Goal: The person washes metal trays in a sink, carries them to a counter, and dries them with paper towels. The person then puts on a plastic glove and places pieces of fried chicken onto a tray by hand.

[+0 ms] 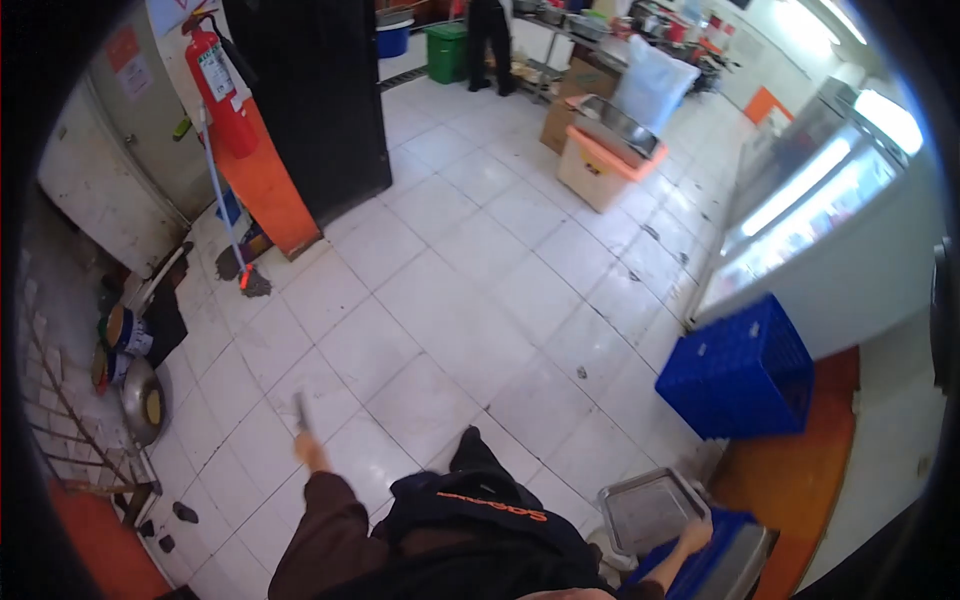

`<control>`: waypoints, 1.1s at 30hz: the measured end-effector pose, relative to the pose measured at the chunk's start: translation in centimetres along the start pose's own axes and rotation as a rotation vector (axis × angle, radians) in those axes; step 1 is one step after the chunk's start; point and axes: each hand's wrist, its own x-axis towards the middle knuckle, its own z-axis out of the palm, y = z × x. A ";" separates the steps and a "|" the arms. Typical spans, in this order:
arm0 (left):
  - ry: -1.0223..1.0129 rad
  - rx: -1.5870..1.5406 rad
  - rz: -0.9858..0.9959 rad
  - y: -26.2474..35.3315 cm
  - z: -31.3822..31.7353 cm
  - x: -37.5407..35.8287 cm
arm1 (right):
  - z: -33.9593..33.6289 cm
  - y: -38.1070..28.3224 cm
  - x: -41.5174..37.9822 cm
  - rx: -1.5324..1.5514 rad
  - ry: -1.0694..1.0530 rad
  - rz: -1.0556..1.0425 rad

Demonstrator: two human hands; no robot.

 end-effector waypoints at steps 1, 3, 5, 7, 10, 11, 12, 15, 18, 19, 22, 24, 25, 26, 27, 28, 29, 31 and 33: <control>0.011 0.019 -0.027 -2.8 -3.6 2.1 | 5.2 -5.2 3.4 0.000 -0.080 -0.005; 0.184 0.244 -0.293 -6.4 -10.4 4.7 | 10.2 -19.6 7.3 -0.099 -0.327 -0.113; 0.178 0.263 -0.372 -6.1 -15.7 5.1 | 18.1 -30.8 10.6 -0.247 -0.308 -0.409; 0.246 0.181 -0.546 -1.9 -17.9 6.7 | 21.1 -42.9 13.9 -0.309 -0.374 -0.411; 0.330 0.067 -0.805 6.3 -18.0 12.0 | 24.0 -56.3 17.6 -0.136 -0.659 -0.063; 0.321 0.032 -0.835 9.7 -16.8 14.5 | 28.0 -56.9 19.0 0.169 -0.800 0.072; 0.281 -0.008 -0.853 13.8 -15.4 17.1 | 31.8 -57.8 20.4 0.454 -0.919 0.251; 0.002 -0.196 -0.788 25.4 -10.0 23.9 | 32.7 -65.0 21.7 1.048 -0.831 0.658; -0.358 -0.800 -0.551 41.2 -2.4 34.2 | 30.6 -77.0 23.4 1.204 -0.646 0.720; -0.418 -1.138 -0.478 49.5 -1.9 37.0 | 30.0 -81.4 23.9 1.186 -0.556 0.637; -0.662 -1.206 -0.165 73.4 -2.6 47.2 | 28.6 -97.1 26.4 1.253 -0.360 0.603; -0.702 -1.381 -0.032 88.0 -3.5 53.3 | 29.4 -108.2 29.7 1.246 -0.383 0.602; -0.788 -1.355 -0.052 94.4 -4.2 56.6 | 29.6 -114.2 31.6 1.229 -0.407 0.621; -0.803 -1.402 -0.058 100.4 -5.2 59.7 | 29.4 -121.1 33.2 1.271 -0.408 0.531; -0.823 -1.433 -0.061 105.9 -6.9 62.8 | 29.0 -128.1 34.0 1.306 -0.408 0.459; -0.773 -1.537 -0.049 110.9 -10.0 65.1 | 28.6 -134.7 34.5 1.428 -0.439 0.202; -0.868 -1.473 -0.045 114.2 -7.3 69.9 | 30.0 -140.9 36.7 1.563 -0.492 0.200; -0.731 -1.548 -0.104 122.9 -11.6 76.0 | 27.4 -155.5 38.0 1.599 -0.535 0.266; -0.697 -1.599 -0.084 129.3 -8.4 84.9 | 29.0 -166.9 40.6 1.762 -0.681 0.188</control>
